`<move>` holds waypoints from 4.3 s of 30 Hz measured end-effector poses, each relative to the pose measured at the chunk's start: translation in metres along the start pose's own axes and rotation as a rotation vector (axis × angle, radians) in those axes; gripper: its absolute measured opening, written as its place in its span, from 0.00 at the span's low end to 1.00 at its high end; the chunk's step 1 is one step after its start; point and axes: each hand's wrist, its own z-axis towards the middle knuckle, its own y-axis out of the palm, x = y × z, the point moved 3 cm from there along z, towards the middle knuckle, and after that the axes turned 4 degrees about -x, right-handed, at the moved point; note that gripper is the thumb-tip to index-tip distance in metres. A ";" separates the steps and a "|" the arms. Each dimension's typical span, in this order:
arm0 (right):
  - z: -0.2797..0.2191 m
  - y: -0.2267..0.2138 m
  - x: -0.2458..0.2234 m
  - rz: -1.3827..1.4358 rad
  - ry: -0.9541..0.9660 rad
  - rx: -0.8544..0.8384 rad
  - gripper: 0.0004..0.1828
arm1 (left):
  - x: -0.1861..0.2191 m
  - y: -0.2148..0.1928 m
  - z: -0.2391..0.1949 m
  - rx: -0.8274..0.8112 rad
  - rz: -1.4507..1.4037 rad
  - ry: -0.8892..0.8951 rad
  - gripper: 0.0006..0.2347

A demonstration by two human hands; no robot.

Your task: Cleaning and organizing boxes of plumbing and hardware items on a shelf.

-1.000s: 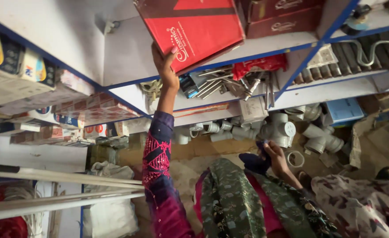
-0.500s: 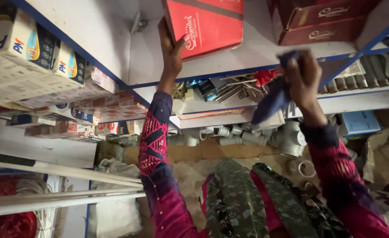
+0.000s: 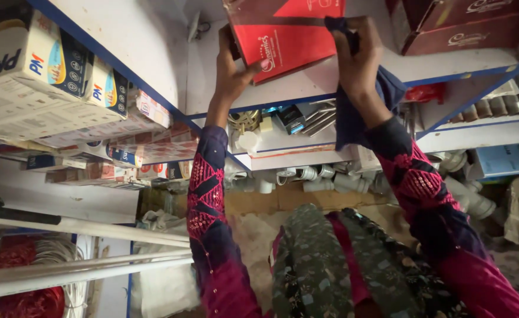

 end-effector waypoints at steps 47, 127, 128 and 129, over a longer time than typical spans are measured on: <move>0.038 0.064 0.096 -0.053 -0.235 0.401 0.13 | -0.030 0.003 -0.014 0.004 -0.069 -0.079 0.44; 0.039 0.059 -0.028 -0.495 -0.658 -0.236 0.11 | -0.006 0.002 -0.011 0.025 -0.289 -0.143 0.37; 0.039 0.064 -0.015 -0.494 -0.658 -0.235 0.11 | -0.005 0.003 -0.012 0.025 -0.289 -0.144 0.37; 0.044 0.068 0.000 -0.158 -0.546 -0.274 0.10 | -0.003 0.002 -0.012 0.031 -0.269 -0.144 0.37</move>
